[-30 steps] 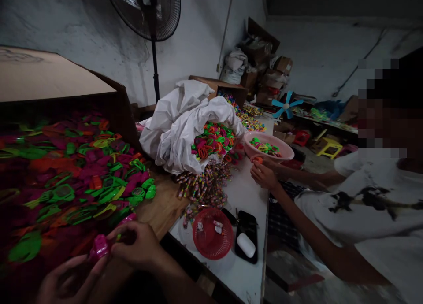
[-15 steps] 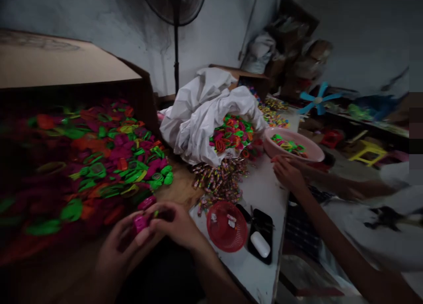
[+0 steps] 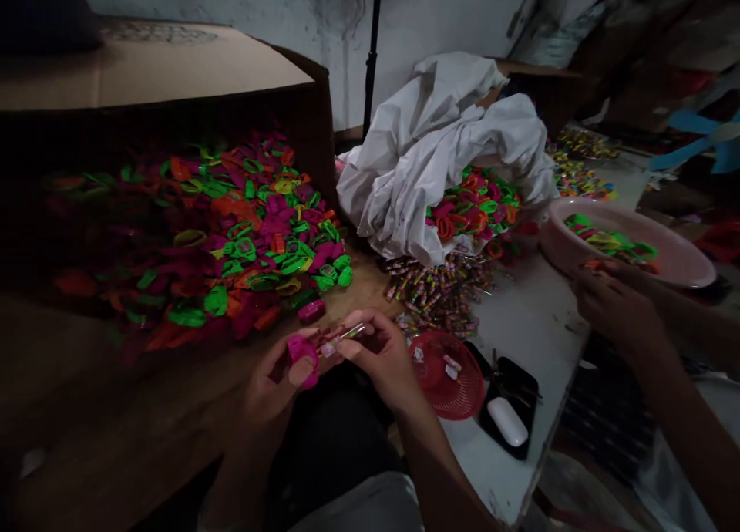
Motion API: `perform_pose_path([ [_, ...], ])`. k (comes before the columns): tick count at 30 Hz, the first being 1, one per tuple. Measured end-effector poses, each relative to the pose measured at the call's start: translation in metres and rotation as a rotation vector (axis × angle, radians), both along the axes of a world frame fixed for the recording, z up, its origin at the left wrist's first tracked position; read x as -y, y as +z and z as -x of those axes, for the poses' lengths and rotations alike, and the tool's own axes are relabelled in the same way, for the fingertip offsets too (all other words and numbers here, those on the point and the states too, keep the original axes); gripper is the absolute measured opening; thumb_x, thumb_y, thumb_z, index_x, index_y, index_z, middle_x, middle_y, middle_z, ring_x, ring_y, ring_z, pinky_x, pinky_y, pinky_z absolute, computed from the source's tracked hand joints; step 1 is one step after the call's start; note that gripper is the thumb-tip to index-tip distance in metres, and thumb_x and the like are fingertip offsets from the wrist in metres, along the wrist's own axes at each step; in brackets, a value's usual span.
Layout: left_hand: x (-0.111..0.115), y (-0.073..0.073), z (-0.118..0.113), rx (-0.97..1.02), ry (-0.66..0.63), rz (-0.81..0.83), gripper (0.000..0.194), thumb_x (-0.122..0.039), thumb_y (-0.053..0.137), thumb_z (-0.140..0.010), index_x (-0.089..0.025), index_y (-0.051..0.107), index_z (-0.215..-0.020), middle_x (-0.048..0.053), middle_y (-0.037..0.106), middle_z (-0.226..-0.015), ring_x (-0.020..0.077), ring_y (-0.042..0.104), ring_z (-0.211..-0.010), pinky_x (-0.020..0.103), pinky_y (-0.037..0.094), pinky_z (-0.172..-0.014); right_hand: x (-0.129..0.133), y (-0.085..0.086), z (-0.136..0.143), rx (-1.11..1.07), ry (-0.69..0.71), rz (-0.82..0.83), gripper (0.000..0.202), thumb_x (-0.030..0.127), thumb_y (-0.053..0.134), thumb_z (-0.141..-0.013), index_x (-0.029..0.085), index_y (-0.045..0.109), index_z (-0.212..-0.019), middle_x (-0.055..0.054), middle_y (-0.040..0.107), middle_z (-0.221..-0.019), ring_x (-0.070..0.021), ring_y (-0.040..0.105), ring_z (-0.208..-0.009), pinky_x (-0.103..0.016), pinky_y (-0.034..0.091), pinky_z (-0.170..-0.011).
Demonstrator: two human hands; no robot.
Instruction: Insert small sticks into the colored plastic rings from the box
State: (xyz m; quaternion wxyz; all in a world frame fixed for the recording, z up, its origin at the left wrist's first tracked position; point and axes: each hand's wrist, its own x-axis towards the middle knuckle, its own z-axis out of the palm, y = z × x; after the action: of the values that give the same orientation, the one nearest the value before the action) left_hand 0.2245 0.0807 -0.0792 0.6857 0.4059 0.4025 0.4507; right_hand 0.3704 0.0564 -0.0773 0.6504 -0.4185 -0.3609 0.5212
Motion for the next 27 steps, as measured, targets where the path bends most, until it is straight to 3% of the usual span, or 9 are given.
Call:
perform_pose_path([
  [3, 0.004, -0.005, -0.001, 0.156, 0.046, 0.073, 0.038, -0.033, 0.077, -0.067, -0.019, 0.065, -0.099, 0.009, 0.070, -0.115, 0.0257, 0.066, -0.105, 0.033, 0.052, -0.089, 0.005, -0.004, 0.004, -0.085, 0.069, 0.054, 0.028, 0.033, 0.082, -0.067, 0.022, 0.063, -0.085, 0.002, 0.069, -0.075, -0.0122, 0.066, -0.062, -0.022, 0.056, -0.055],
  [6, 0.006, -0.010, -0.001, 0.238, 0.084, 0.083, 0.034, -0.028, 0.078, -0.067, -0.021, 0.060, -0.095, 0.008, 0.066, -0.124, 0.0241, 0.067, -0.104, 0.035, 0.052, -0.091, 0.008, -0.007, 0.008, -0.153, 0.048, 0.147, 0.031, 0.030, 0.086, -0.061, 0.021, 0.065, -0.081, 0.003, 0.068, -0.072, -0.0133, 0.067, -0.065, -0.022, 0.058, -0.053],
  [10, 0.005, -0.015, -0.005, 0.354, 0.105, 0.060, 0.027, -0.026, 0.078, -0.070, -0.020, 0.056, -0.086, 0.009, 0.061, -0.131, 0.0289, 0.062, -0.115, 0.042, 0.051, -0.095, 0.010, -0.007, 0.009, -0.303, -0.001, 0.166, 0.030, 0.027, 0.088, -0.060, 0.023, 0.066, -0.080, 0.006, 0.068, -0.071, -0.0125, 0.069, -0.067, -0.028, 0.061, -0.065],
  [15, 0.002, -0.020, -0.006, 0.190, 0.141, 0.021, 0.057, -0.031, 0.077, -0.071, -0.023, 0.060, -0.124, 0.011, 0.055, -0.139, 0.0316, 0.053, -0.126, 0.045, 0.042, -0.107, 0.009, -0.001, 0.004, -0.329, 0.017, 0.179, 0.028, 0.026, 0.087, -0.062, 0.023, 0.067, -0.081, 0.003, 0.073, -0.079, -0.0130, 0.070, -0.076, -0.029, 0.059, -0.075],
  [17, 0.000, -0.023, -0.004, 0.074, 0.085, 0.028, 0.056, -0.034, 0.077, -0.070, -0.020, 0.064, -0.122, 0.011, 0.061, -0.132, 0.0309, 0.053, -0.126, 0.043, 0.039, -0.110, 0.008, 0.001, 0.002, -0.310, 0.007, 0.167, 0.027, 0.026, 0.087, -0.063, 0.023, 0.067, -0.081, 0.004, 0.072, -0.078, -0.0117, 0.069, -0.074, -0.026, 0.058, -0.074],
  [19, -0.002, -0.025, -0.003, 0.007, 0.012, 0.053, 0.053, -0.037, 0.079, -0.067, -0.018, 0.068, -0.115, 0.012, 0.066, -0.125, 0.0314, 0.057, -0.121, 0.043, 0.044, -0.105, 0.006, 0.003, 0.002, -0.294, -0.013, 0.140, 0.027, 0.025, 0.087, -0.063, 0.023, 0.068, -0.082, 0.004, 0.071, -0.077, -0.0103, 0.068, -0.072, -0.022, 0.056, -0.073],
  [22, -0.002, -0.025, -0.003, 0.022, -0.154, 0.135, 0.051, -0.039, 0.079, -0.067, -0.017, 0.069, -0.113, 0.012, 0.068, -0.119, 0.0310, 0.064, -0.109, 0.040, 0.054, -0.090, 0.003, 0.003, 0.002, -0.293, -0.021, 0.102, 0.025, 0.026, 0.086, -0.064, 0.023, 0.068, -0.081, 0.004, 0.071, -0.078, -0.0098, 0.068, -0.071, -0.019, 0.054, -0.068],
  [27, -0.001, -0.018, -0.005, 0.065, -0.378, 0.070, 0.047, -0.038, 0.078, -0.069, -0.019, 0.069, -0.110, 0.008, 0.071, -0.112, 0.0247, 0.066, -0.103, 0.032, 0.053, -0.087, 0.001, 0.002, 0.002, -0.253, -0.001, 0.112, 0.024, 0.026, 0.085, -0.065, 0.024, 0.068, -0.081, 0.002, 0.073, -0.080, -0.0109, 0.068, -0.073, -0.018, 0.054, -0.065],
])
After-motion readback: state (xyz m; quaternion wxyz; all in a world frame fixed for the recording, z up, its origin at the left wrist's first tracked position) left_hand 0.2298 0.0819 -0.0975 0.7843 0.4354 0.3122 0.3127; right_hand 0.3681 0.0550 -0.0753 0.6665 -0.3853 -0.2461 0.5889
